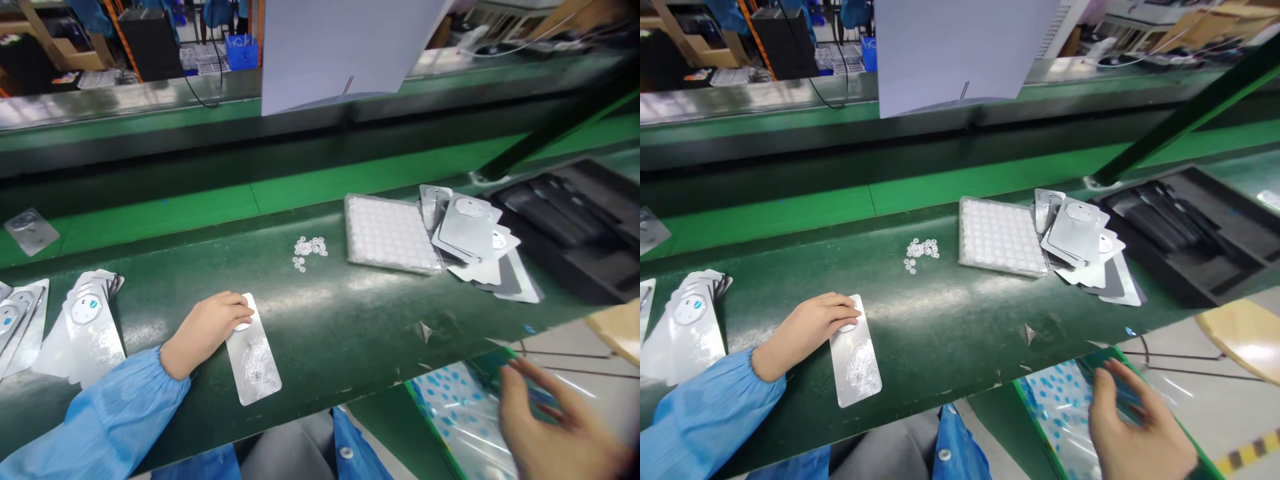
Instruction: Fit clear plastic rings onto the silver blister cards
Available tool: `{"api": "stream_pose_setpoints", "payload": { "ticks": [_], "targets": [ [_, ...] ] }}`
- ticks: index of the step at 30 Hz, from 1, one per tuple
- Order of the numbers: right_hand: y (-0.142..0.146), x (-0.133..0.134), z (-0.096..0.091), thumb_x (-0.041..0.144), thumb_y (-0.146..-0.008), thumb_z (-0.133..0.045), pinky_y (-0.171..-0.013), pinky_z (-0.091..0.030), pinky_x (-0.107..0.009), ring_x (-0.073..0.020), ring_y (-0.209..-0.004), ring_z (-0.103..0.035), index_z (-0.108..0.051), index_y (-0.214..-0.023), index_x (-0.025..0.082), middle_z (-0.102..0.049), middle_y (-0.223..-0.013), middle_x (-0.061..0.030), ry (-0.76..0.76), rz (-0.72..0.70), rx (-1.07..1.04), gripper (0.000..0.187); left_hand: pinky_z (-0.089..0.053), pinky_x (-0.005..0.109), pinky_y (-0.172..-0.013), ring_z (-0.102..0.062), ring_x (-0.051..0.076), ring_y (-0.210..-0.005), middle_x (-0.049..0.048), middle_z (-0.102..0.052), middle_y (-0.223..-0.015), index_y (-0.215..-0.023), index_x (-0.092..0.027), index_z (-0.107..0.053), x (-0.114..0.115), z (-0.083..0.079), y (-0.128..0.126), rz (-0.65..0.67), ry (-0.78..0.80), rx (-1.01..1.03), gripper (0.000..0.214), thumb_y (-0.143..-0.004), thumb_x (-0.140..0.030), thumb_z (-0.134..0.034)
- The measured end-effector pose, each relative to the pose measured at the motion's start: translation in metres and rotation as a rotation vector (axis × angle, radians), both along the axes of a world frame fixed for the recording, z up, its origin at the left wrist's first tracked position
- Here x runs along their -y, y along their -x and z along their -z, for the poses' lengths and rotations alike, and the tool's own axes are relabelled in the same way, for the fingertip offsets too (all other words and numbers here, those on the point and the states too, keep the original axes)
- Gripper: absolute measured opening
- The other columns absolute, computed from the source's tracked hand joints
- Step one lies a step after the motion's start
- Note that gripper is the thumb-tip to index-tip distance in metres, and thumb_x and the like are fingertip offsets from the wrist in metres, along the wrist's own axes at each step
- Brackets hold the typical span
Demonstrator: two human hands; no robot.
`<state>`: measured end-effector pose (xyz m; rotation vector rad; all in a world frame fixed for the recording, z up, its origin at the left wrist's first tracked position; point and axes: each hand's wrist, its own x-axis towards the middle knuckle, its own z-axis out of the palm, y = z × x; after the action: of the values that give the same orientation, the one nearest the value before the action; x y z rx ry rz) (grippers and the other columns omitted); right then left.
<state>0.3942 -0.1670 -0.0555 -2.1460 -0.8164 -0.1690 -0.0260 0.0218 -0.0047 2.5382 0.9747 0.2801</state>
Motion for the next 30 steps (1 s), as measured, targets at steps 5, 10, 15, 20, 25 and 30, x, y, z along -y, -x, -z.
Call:
{"api": "stream_pose_setpoints", "payload": {
  "ticks": [5,10,15,20,25,30],
  "targets": [
    [0.071,-0.043,-0.023,0.051,-0.093,-0.065,-0.054,-0.041,-0.035,-0.0248,-0.066,-0.064,-0.079,-0.111,0.016,-0.078,-0.091,-0.0128,-0.175,-0.054,-0.005,0.041,-0.052,0.032,-0.081,-0.065,0.021,-0.095,0.0057,-0.072,-0.105,-0.101,-0.017,-0.069,-0.008,0.007,0.007,0.126,-0.105,0.037,0.022,-0.106,-0.018,-0.048],
    [0.14,-0.064,-0.016,0.03,-0.099,-0.064,-0.08,-0.054,-0.035,-0.0229,-0.088,-0.072,-0.075,-0.107,0.021,-0.077,-0.096,-0.0069,-0.211,-0.672,-0.079,0.016,-0.05,0.029,-0.085,-0.065,0.018,-0.094,0.0049,-0.07,-0.1,-0.099,-0.018,-0.065,-0.004,0.017,0.013,-0.077,-0.056,0.251,0.018,-0.106,-0.021,-0.049],
    [0.202,-0.079,-0.013,0.024,-0.103,-0.06,-0.082,-0.05,-0.036,-0.0232,-0.101,-0.069,-0.067,-0.123,0.023,-0.075,-0.11,-0.0068,-0.108,-1.149,-0.043,0.021,-0.048,0.026,-0.082,-0.065,0.016,-0.089,0.0017,-0.069,-0.096,-0.097,-0.021,-0.064,-0.003,0.018,0.015,-0.188,0.039,0.335,0.016,-0.105,-0.02,-0.05],
    [0.216,-0.085,-0.007,0.03,-0.105,-0.057,-0.077,-0.047,-0.037,-0.0252,-0.098,-0.068,-0.067,-0.123,0.024,-0.074,-0.11,-0.0075,-0.027,-1.143,-0.053,0.021,-0.047,0.026,-0.074,-0.06,0.014,-0.078,0.0009,-0.063,-0.087,-0.092,-0.02,-0.059,0.002,0.015,0.01,-0.244,0.077,0.394,0.019,-0.105,-0.018,-0.045],
    [0.22,-0.11,-0.009,0.027,-0.106,-0.055,-0.081,-0.052,-0.034,-0.0209,-0.093,-0.07,-0.068,-0.12,0.024,-0.074,-0.105,-0.0058,-0.088,-1.097,-0.157,0.019,-0.05,0.027,-0.08,-0.065,0.016,-0.087,0.003,-0.07,-0.095,-0.096,-0.02,-0.065,0.008,0.016,0.005,-0.282,0.062,0.451,0.016,-0.104,-0.02,-0.052],
    [0.235,-0.143,-0.008,0.022,-0.102,-0.059,-0.068,-0.05,-0.028,-0.019,-0.084,-0.068,-0.073,-0.103,0.022,-0.072,-0.097,-0.0046,0.097,-1.168,0.058,0.014,-0.051,0.041,-0.099,-0.063,0.025,-0.115,0.0114,-0.069,-0.123,-0.129,-0.022,-0.062,0.01,0.02,0.009,-0.19,0.023,0.367,0.032,-0.099,-0.035,-0.064]
  ]
}}
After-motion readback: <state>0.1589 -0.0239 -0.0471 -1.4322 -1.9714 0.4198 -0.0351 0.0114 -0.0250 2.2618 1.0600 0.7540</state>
